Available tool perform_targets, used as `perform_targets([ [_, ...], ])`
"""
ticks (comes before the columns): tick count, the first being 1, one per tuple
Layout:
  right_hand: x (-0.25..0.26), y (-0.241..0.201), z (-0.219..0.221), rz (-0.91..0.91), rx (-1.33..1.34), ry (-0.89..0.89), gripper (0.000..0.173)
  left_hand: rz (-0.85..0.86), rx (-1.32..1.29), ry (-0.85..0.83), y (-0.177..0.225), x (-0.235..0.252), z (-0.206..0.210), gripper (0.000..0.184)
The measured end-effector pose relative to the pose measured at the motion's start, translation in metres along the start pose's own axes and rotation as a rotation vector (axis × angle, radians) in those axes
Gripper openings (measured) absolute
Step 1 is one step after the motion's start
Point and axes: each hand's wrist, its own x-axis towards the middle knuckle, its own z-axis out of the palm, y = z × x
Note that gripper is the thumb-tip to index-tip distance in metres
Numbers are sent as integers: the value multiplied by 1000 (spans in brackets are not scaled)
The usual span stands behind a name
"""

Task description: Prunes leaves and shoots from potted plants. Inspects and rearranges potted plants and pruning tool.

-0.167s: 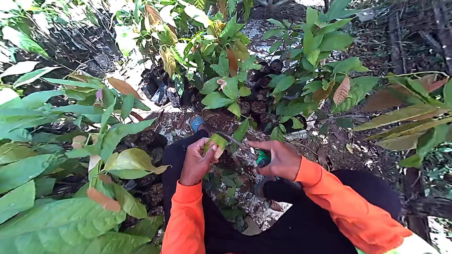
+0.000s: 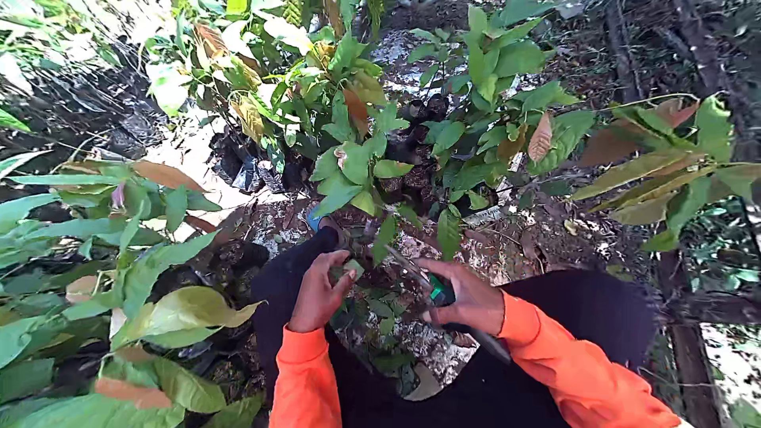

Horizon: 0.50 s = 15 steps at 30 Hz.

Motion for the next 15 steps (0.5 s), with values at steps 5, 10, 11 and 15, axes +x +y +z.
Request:
perform_targets([
  [5, -23, 32, 15, 5, 411, 170, 81, 37, -174, -62, 30, 21, 41, 39],
  [10, -24, 41, 15, 22, 600, 341, 79, -89, -180, -114, 35, 72, 102, 81],
  [11, -24, 40, 14, 19, 615, 357, 79, -87, -208, -46, 42, 81, 112, 84],
  [15, -24, 40, 15, 28, 665, 380, 75, -139, -429, 302, 75, 107, 138, 53],
])
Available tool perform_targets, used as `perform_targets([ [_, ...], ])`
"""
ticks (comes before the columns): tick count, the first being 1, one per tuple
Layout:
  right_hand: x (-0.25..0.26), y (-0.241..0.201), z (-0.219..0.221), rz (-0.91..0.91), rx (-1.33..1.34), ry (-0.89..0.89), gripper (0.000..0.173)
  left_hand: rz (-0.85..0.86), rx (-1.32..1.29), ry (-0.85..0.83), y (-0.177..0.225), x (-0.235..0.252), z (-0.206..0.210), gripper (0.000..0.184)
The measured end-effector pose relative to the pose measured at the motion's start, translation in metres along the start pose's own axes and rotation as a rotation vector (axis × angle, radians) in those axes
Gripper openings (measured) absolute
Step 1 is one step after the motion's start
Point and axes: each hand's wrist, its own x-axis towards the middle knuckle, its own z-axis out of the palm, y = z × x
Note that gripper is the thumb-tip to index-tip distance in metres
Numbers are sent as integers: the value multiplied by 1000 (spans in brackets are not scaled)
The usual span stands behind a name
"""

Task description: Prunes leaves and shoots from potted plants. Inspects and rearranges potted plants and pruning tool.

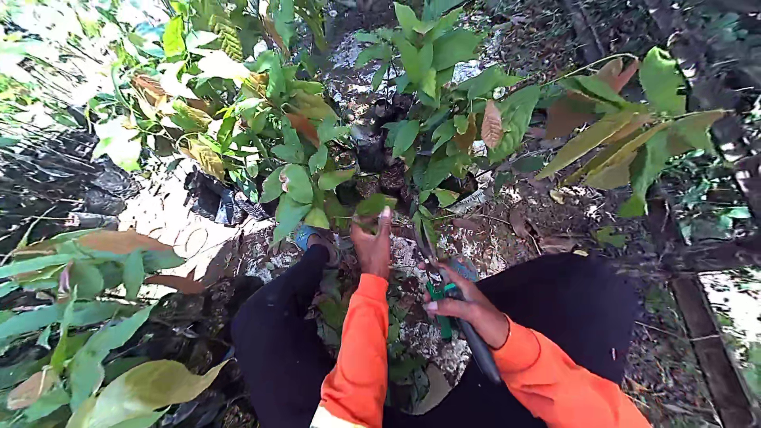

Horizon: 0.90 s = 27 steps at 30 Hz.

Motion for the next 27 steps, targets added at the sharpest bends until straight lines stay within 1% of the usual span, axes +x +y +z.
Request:
perform_targets([
  [2, -1, 0, 2, 22, 26, 13, 73, -34, -143, 135, 7, 6, 11, 35],
  [4, -1, -1, 5, 36, 36, 25, 72, -89, -264, 198, 14, 7, 16, 24],
  [8, 0, 0, 7, 20, -7, 86, 78, -156, -450, 184, 27, -8, 12, 12],
  [11, 2, 2, 8, -19, -63, 127, 84, -153, -506, 145, 30, -25, 7, 8],
  [15, 2, 1, 9, -23, -104, 131, 83, -126, -521, 102, 28, -40, 2, 7],
  [21, 5, 5, 12, -97, -123, 150, 87, -104, -515, 100, 21, -49, 1, 8],
  [25, 7, 5, 12, -114, -150, 195, 87, -80, -485, 99, 18, -53, -1, 9],
  [27, 7, 6, 11, -139, -149, 216, 84, -75, -482, 94, 17, -54, -2, 9],
])
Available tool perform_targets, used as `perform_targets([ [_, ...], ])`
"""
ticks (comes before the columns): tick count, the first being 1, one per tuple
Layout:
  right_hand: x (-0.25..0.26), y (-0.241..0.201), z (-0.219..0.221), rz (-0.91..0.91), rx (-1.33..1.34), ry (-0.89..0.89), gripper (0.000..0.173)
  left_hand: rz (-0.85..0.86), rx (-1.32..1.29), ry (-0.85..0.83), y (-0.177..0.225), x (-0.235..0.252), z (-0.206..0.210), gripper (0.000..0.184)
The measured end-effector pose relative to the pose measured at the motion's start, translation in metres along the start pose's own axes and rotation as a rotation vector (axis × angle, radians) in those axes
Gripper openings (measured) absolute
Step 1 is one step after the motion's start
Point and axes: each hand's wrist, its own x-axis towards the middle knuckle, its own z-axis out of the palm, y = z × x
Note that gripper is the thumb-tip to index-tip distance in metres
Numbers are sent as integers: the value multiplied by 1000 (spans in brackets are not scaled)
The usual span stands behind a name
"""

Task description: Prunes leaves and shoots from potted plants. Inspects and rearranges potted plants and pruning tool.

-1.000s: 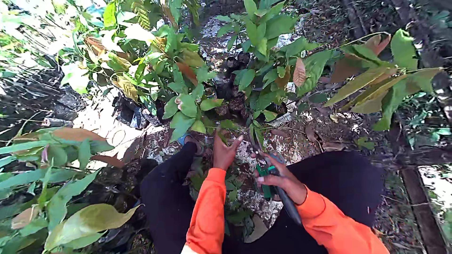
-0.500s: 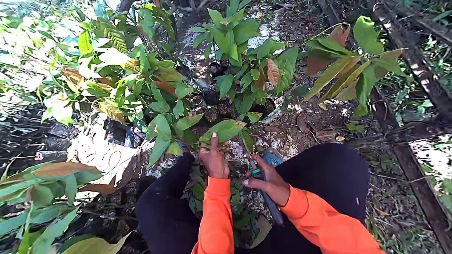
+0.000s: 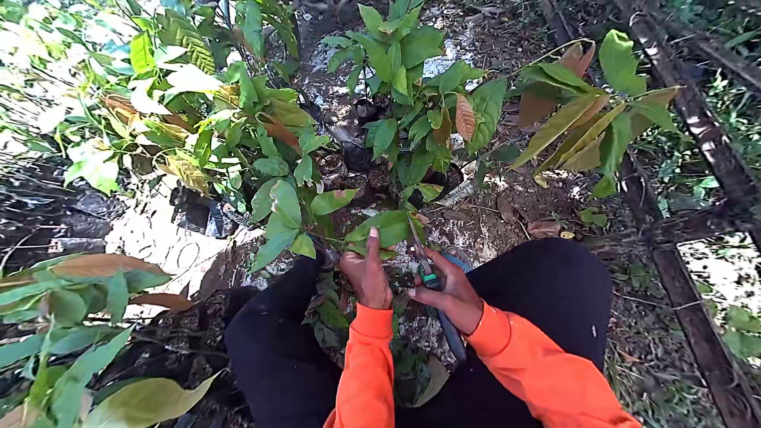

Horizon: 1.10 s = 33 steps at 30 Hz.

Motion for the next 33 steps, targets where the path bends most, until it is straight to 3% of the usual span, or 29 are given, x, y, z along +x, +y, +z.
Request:
perform_targets([
  [10, 1, 3, -3, -70, 101, 83, 70, -26, 39, -30, 3, -1, -15, 10],
  [15, 1, 2, -8, -48, 135, 61, 70, -6, 348, -203, 9, 0, -51, 19],
  [17, 1, 2, -9, -36, 99, 49, 77, 118, 670, -262, 20, 1, -72, 43],
  [19, 0, 3, -9, -35, 70, 35, 82, 337, 962, -214, 38, -3, -86, 59],
  [22, 0, 1, -7, -44, 70, 5, 84, 771, 977, -89, 67, -7, -81, 38],
  [25, -1, 0, -5, -64, 88, -71, 80, 998, 913, -67, 89, 8, -66, 29],
  [30, -1, -6, 3, -84, 104, -211, 78, 871, 1184, -242, 111, 45, -26, 38],
  [33, -3, -8, 6, -62, 89, -231, 76, 659, 1425, -293, 124, 64, 0, 45],
])
